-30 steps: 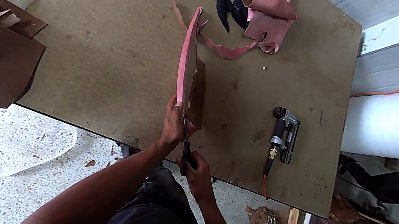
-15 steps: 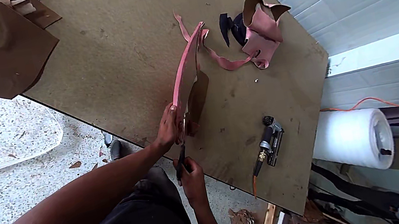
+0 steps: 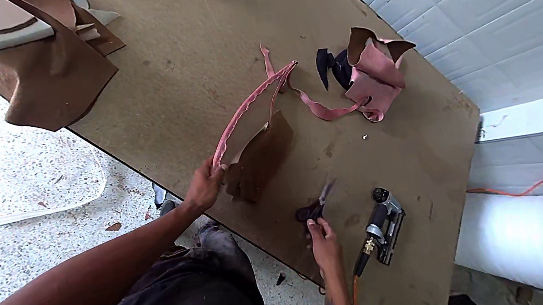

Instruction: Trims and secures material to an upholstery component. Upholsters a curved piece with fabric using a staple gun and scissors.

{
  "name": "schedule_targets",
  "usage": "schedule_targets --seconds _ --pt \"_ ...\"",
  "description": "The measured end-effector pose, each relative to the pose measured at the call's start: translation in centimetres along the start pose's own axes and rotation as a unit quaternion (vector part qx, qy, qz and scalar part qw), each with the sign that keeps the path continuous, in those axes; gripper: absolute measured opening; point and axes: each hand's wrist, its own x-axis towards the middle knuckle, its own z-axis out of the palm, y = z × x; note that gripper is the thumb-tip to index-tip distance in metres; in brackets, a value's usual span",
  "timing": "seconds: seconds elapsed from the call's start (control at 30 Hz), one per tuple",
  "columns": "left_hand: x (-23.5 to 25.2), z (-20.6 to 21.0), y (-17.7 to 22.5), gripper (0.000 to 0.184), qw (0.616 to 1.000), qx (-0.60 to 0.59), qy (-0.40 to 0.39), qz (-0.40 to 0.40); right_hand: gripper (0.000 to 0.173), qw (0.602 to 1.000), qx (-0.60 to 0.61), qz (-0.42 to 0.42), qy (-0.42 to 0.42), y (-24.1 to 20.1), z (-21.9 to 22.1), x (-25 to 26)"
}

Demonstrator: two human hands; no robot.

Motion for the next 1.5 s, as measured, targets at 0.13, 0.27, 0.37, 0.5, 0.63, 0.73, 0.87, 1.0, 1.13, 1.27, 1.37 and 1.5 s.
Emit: schedule_targets --seconds 0.13,0.27,0.37,0.5,0.63,0.73,0.87,1.0,1.13,1.27,1.37,1.5 --pt "-1.8 -0.6 4.4 0.041 0.979 0.156 0.069 0.113 0.052 0.991 0.095 -0.093 0.011 -4.1 0.5 1.0" --pt "-3.6 0.9 8.1 0.048 0.921 0.262 0.126 0.259 0.041 0.945 0.268 -0.175 -0.073 -9.4 0.7 2.2" --pt "-3.8 4.1 9.9 0.058 0.864 0.324 0.124 0.364 0.061 0.852 0.421 -0.236 -0.204 -13.7 -0.7 3.1" --pt "-3.1 11.5 9.5 0.061 0.849 0.352 0.016 0.393 0.071 0.771 0.554 -0.203 -0.239 -17.9 -3.0 4.6" --pt "-2.9 17.1 8.4 0.054 0.866 0.336 -0.055 0.367 0.038 0.833 0.531 -0.138 -0.07 -16.0 -7.3 11.3" --pt "-2.7 17.5 6.6 0.048 0.872 0.351 -0.118 0.319 0.039 0.883 0.426 -0.192 0.049 -15.7 -15.0 17.5" --pt "-0.6 17.0 5.1 0.037 0.877 0.365 -0.13 0.284 0.061 0.868 0.368 -0.301 0.142 -18.3 -27.3 25.7" --pt "5.9 16.9 6.4 0.031 0.863 0.395 -0.072 0.308 0.072 0.884 0.196 -0.309 0.289 -19.9 -34.2 34.7" --pt "16.5 14.6 9.2 0.045 0.838 0.467 0.074 0.272 0.068 0.905 0.009 -0.282 0.318 -19.0 -31.6 42.6" --pt "24.0 10.0 9.4 0.065 0.822 0.501 0.211 0.168 0.047 0.963 -0.047 -0.214 0.157 -14.9 -22.8 47.4" --pt "23.5 6.8 8.4 0.068 0.822 0.508 0.199 0.166 0.042 0.941 -0.025 -0.292 0.166 -17.2 -15.9 43.1" --pt "16.6 4.1 6.4 0.065 0.825 0.513 0.1 0.215 0.051 0.929 0.005 -0.346 0.129 -17.9 -6.2 37.1"
